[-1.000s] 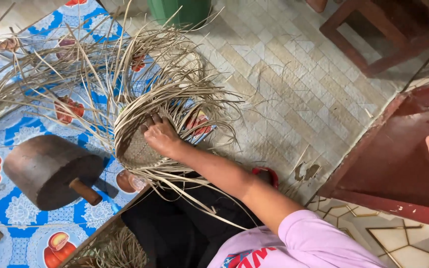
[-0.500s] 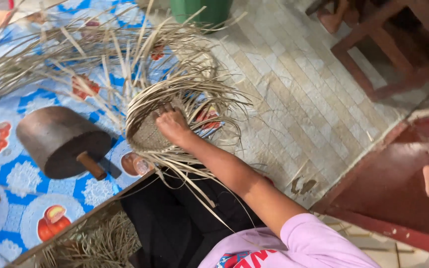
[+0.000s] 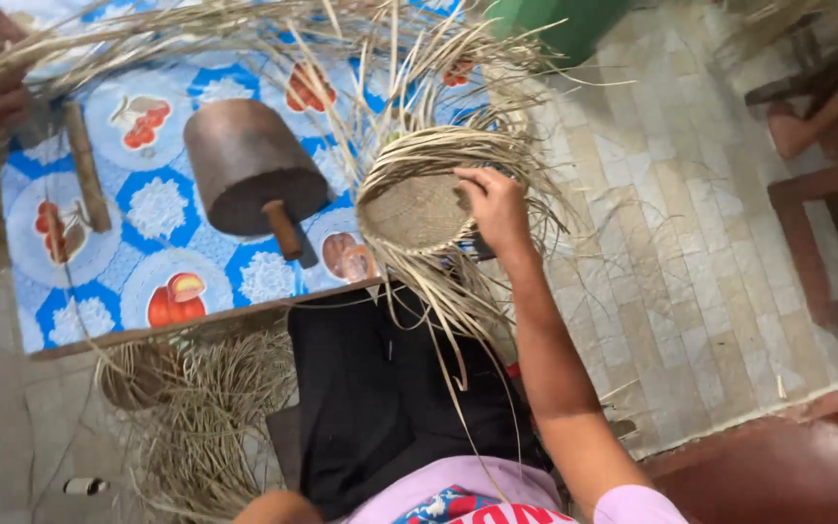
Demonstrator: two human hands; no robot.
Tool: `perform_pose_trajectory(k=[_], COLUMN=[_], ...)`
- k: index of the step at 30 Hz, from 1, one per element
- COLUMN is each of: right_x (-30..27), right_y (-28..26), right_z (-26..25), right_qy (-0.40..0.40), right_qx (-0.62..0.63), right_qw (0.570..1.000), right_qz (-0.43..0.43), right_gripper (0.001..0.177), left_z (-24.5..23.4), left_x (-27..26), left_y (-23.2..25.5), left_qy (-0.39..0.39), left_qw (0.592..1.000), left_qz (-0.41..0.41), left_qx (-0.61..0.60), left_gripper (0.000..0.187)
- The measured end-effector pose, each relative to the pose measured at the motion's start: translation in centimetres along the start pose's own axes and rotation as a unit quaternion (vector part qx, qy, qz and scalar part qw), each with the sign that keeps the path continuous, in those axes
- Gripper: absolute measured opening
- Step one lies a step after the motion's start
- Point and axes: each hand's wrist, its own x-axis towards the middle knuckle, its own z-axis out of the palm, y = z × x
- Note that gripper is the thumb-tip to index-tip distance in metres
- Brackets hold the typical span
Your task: Weaving a hat by hand using dried plant fibers
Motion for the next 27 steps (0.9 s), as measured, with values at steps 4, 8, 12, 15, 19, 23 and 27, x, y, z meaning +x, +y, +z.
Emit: perform_pose_trajectory(k=[4, 8, 12, 15, 19, 23, 27], right_x=[-0.3, -0.8, -1.3, -1.7, -2.1, -2.2, -1.5], right_y=[4.1, 1.5, 1.0, 0.5, 1.1, 0.7, -0.9], right_z=[3.0, 5.6, 6.6, 5.1, 4.0, 3.4, 2.6], right_qy=[-0.048, -0.126, -0.202, -0.237, -0.251, -0.248, -0.241], right_qx=[-0.084, -0.283, -0.376, -0.354, -0.251, -0.149, -0.14], right_qw=[0.991, 0.95, 0.904, 0.904, 0.933, 0.956, 0.959], right_qz=[-0.087, -0.034, -0.008, -0.028, -0.058, -0.048, -0.048], right_gripper=[0.017, 0.066, 0.082, 0.083, 0.082, 0.082, 0.08], left_z=[-30.9, -30.0, -30.3, -29.5, -31.0, -33.2, -33.3], left_x=[-10.8, -2.3, -2.4, 2.0, 4.4, 2.6, 5.5], left_y=[-31.0, -32.2, -25.2, -26.5, -24.3, -17.5, -21.2], left_qy=[-0.31, -0.441, -0.604, -0.646, -0.665, -0.588, -0.587], left_qw=[0.355, 0.084, 0.05, -0.037, -0.293, -0.453, -0.473], left_qz=[-0.187, -0.107, 0.02, 0.069, -0.075, -0.148, -0.136], left_qx=[-0.862, -0.887, -0.795, -0.759, -0.683, -0.654, -0.643], left_gripper=[0.043, 0.06, 0.08, 0.087, 0.102, 0.078, 0.067])
